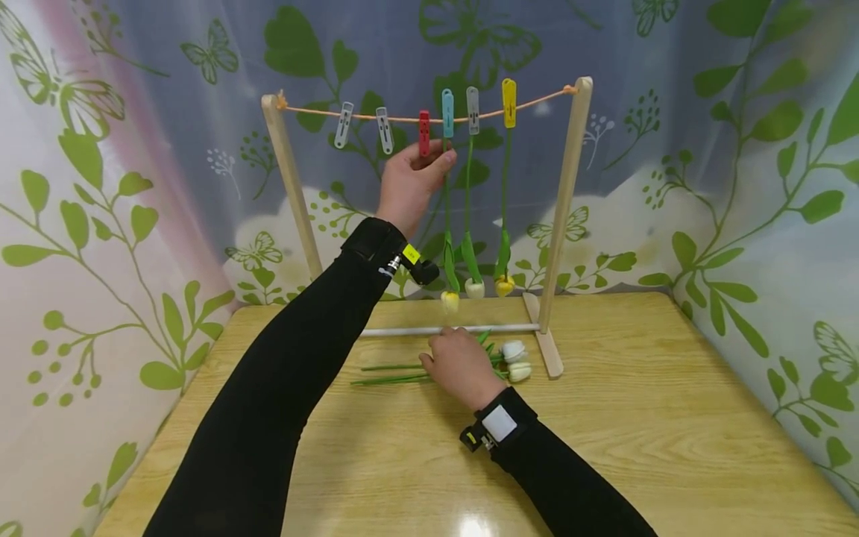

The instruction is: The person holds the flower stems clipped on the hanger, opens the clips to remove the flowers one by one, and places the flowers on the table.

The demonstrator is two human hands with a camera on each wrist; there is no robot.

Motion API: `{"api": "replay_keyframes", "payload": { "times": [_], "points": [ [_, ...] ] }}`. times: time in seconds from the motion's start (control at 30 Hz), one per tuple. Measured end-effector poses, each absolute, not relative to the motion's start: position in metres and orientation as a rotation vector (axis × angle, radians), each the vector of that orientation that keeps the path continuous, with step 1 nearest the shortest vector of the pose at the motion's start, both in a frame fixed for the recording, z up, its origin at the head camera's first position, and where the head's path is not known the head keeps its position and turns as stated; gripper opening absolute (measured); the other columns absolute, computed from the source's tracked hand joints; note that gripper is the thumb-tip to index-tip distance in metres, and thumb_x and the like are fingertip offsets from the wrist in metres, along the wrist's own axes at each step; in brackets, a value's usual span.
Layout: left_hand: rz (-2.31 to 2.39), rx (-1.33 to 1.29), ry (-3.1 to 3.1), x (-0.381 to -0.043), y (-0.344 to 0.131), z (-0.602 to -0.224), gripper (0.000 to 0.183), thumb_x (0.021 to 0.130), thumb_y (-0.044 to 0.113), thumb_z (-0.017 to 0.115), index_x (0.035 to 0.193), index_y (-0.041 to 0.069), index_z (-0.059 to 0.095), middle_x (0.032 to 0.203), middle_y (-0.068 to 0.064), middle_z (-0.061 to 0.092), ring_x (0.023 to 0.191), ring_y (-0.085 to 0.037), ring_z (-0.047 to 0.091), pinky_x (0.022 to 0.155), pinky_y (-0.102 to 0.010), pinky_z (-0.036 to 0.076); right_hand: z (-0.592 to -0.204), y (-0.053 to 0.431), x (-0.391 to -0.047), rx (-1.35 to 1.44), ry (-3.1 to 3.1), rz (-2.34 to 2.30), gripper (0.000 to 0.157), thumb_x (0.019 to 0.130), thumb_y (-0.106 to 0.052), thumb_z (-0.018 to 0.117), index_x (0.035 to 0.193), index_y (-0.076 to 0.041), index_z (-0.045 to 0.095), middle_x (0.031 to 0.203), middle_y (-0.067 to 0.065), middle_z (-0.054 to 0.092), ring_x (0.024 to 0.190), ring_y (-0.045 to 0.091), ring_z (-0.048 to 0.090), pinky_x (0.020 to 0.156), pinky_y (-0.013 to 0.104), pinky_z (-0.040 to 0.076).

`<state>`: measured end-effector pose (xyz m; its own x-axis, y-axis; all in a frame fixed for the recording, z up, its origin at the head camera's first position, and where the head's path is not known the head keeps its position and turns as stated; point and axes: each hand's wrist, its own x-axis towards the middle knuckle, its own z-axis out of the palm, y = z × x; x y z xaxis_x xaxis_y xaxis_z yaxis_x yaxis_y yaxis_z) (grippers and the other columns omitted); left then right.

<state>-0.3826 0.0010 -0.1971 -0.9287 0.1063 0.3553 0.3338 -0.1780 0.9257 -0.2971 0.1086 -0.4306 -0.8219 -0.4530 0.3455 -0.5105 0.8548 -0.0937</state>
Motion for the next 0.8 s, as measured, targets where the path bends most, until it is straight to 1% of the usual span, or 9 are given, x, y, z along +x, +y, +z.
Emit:
{"api": "replay_keyframes", "payload": {
  "times": [0.13,0.2,0.23,0.37,0.47,0.57,0.63,0.73,0.8],
  "points": [
    [-2.224,-0.509,-1.892,-0.381,0.004,-0.194,0.035,0.092,0.014,0.073,0.124,0.001,0.067,0.113,-0.005,0.071,0.101,-0.022,0.064,0.098,-0.041,0.053,-0.430,0.108,-0.296,0.729,-2.717,0.251,0.040,0.097,-0.035,0.067,0.062,-0.018,0.057,0.065,-0.002,0.055,0.071,0.019,0.061,0.084,0.041,0.057],
    [-2.209,-0.501,-1.899,-0.381,0.004,-0.193,0.034,0.093,0.014,0.072,0.124,0.001,0.067,0.111,-0.005,0.072,0.100,-0.024,0.064,0.097,-0.042,0.053,-0.428,0.108,-0.295,0.730,-2.710,0.254,0.039,0.097,-0.035,0.068,0.063,-0.017,0.058,0.066,-0.001,0.056,0.071,0.020,0.062,0.082,0.041,0.057],
    [-2.206,-0.504,-1.898,-0.381,0.004,-0.192,0.034,0.093,0.014,0.072,0.124,0.001,0.067,0.111,-0.005,0.072,0.099,-0.023,0.064,0.097,-0.042,0.053,-0.427,0.108,-0.294,0.731,-2.707,0.252,0.038,0.096,-0.035,0.068,0.064,-0.017,0.058,0.066,-0.001,0.056,0.072,0.021,0.062,0.081,0.041,0.057],
    [-2.210,-0.477,-1.901,-0.381,0.005,-0.190,0.028,0.093,0.014,0.072,0.119,0.005,0.070,0.112,-0.006,0.073,0.107,-0.025,0.065,0.097,-0.039,0.054,-0.425,0.109,-0.290,0.738,-2.693,0.256,0.039,0.096,-0.034,0.069,0.063,-0.017,0.057,0.065,-0.001,0.054,0.069,0.021,0.060,0.076,0.042,0.057],
    [-2.226,-0.466,-1.885,-0.380,0.006,-0.190,0.023,0.093,0.012,0.072,0.116,0.007,0.071,0.114,-0.007,0.072,0.111,-0.028,0.064,0.098,-0.037,0.055,-0.424,0.108,-0.289,0.740,-2.693,0.254,0.039,0.096,-0.035,0.069,0.063,-0.018,0.058,0.065,-0.002,0.054,0.069,0.021,0.060,0.077,0.042,0.057],
    [-2.219,-0.468,-1.889,-0.379,0.008,-0.190,0.023,0.093,0.012,0.071,0.115,0.005,0.070,0.113,-0.010,0.072,0.116,-0.033,0.063,0.099,-0.036,0.055,-0.424,0.108,-0.289,0.740,-2.700,0.255,0.039,0.096,-0.035,0.068,0.063,-0.017,0.058,0.065,-0.002,0.054,0.070,0.020,0.061,0.080,0.042,0.057],
    [-2.207,-0.480,-1.895,-0.379,0.008,-0.192,0.025,0.093,0.012,0.071,0.117,0.003,0.069,0.112,-0.012,0.071,0.116,-0.035,0.062,0.100,-0.036,0.055,-0.425,0.108,-0.290,0.743,-2.705,0.258,0.039,0.096,-0.036,0.068,0.063,-0.017,0.058,0.065,-0.002,0.054,0.070,0.020,0.061,0.081,0.042,0.057],
    [-2.190,-0.487,-1.897,-0.379,0.009,-0.196,0.026,0.093,0.011,0.070,0.117,0.001,0.068,0.109,-0.013,0.070,0.113,-0.035,0.062,0.101,-0.038,0.054,-0.426,0.108,-0.290,0.749,-2.703,0.260,0.039,0.097,-0.036,0.068,0.064,-0.017,0.059,0.065,-0.002,0.055,0.071,0.020,0.061,0.082,0.041,0.057],
    [-2.188,-0.493,-1.896,-0.380,0.010,-0.201,0.026,0.094,0.010,0.070,0.118,0.001,0.068,0.113,-0.014,0.070,0.112,-0.034,0.063,0.101,-0.039,0.054,-0.429,0.109,-0.290,0.750,-2.697,0.262,0.038,0.097,-0.035,0.067,0.065,-0.017,0.059,0.065,-0.002,0.055,0.071,0.020,0.061,0.083,0.041,0.057]
  ]
}}
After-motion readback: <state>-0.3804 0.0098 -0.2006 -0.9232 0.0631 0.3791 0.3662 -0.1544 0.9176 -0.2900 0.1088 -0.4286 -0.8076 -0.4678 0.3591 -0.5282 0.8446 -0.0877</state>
